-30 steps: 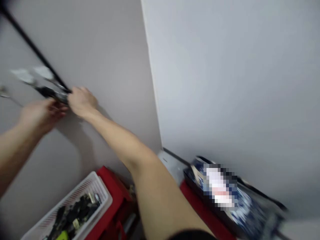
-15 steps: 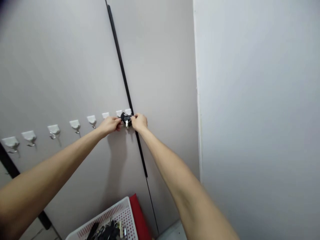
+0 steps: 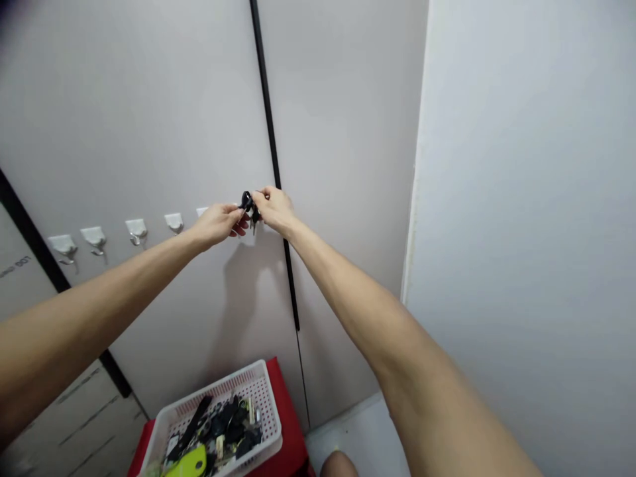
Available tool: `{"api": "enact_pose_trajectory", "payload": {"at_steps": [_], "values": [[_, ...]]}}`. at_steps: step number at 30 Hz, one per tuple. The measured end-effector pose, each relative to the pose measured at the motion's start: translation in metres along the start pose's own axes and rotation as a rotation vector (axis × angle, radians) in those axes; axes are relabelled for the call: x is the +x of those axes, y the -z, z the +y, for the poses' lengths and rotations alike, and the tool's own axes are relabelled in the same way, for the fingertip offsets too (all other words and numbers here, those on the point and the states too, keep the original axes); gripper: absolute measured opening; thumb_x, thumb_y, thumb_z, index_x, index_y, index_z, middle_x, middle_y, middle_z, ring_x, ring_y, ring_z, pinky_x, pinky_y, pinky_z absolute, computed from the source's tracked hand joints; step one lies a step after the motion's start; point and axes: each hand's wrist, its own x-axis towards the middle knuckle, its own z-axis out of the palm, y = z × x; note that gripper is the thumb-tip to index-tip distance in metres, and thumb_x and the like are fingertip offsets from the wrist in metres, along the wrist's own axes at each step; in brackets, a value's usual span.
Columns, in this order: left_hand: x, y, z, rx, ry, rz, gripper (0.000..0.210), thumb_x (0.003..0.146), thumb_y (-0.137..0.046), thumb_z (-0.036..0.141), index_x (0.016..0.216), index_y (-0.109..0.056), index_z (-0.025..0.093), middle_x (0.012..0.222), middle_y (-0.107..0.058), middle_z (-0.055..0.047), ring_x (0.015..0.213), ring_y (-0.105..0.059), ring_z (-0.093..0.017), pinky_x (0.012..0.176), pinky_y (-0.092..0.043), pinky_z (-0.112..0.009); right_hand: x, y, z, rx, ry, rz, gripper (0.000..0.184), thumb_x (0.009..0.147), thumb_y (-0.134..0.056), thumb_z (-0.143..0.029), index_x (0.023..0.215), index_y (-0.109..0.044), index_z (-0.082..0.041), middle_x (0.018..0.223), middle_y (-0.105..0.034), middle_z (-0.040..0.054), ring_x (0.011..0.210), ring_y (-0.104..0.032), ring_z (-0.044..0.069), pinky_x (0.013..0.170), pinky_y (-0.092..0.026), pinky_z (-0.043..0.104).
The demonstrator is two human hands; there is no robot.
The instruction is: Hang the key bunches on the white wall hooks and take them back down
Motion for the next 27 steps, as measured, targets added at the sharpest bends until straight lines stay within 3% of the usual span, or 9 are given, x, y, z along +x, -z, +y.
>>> {"api": "enact_pose_trajectory", "payload": {"at_steps": [9, 15, 18, 22, 27], "values": [[-0.090, 0.003, -0.088, -0.059, 0.144, -0.196, 0.012, 0.059, -0.040, 0.016, 0.059, -0.052, 0.013, 0.056, -0.053, 0.000, 0.048, -0.046, -0.007, 0.048, -0.036, -0.019, -0.088, -0.069, 0.030, 0.165, -0.092, -0.382, 0.017, 0.066, -0.044, -0.030, 0.071, -0.043, -0.014, 0.060, -0.050, -0.0020, 0.050, -0.046, 0.004, 0.045, -0.037, 0.015], [-0.143, -0.004, -0.141, -0.233, 0.321, -0.205, 0.020, 0.053, -0.042, 0.006, 0.070, -0.049, 0.013, 0.060, -0.054, 0.000, 0.053, -0.049, -0.008, 0.049, -0.038, -0.020, -0.133, -0.119, 0.053, -0.075, -0.077, -0.555, 0.010, 0.065, -0.039, -0.021, 0.066, -0.045, -0.013, 0.052, -0.045, -0.0037, 0.045, -0.040, 0.004, 0.043, -0.032, 0.015], [-0.164, -0.006, -0.156, -0.377, 0.391, -0.184, 0.024, 0.052, -0.042, 0.005, 0.075, -0.047, 0.014, 0.062, -0.054, 0.000, 0.054, -0.049, -0.009, 0.048, -0.037, -0.019, -0.148, -0.129, 0.062, -0.140, -0.063, -0.639, 0.011, 0.066, -0.037, -0.021, 0.068, -0.045, -0.013, 0.053, -0.046, -0.0028, 0.045, -0.040, 0.005, 0.043, -0.030, 0.015], [-0.190, -0.010, -0.175, -0.430, 0.456, -0.257, 0.018, 0.054, -0.044, 0.009, 0.071, -0.048, 0.016, 0.062, -0.054, 0.001, 0.052, -0.048, -0.009, 0.049, -0.038, -0.021, -0.172, -0.135, 0.075, -0.257, -0.066, -0.761, 0.013, 0.066, -0.040, -0.026, 0.066, -0.047, -0.015, 0.050, -0.046, -0.0033, 0.046, -0.041, 0.007, 0.043, -0.030, 0.017], [-0.218, -0.022, -0.195, -0.400, 0.461, -0.336, 0.021, 0.053, -0.047, 0.009, 0.072, -0.051, 0.019, 0.072, -0.056, 0.001, 0.067, -0.050, -0.011, 0.065, -0.038, -0.024, -0.207, -0.144, 0.089, -0.317, -0.122, -0.715, 0.012, 0.063, -0.043, -0.025, 0.067, -0.050, -0.017, 0.061, -0.053, -0.0008, 0.058, -0.046, 0.010, 0.051, -0.032, 0.018]]}}
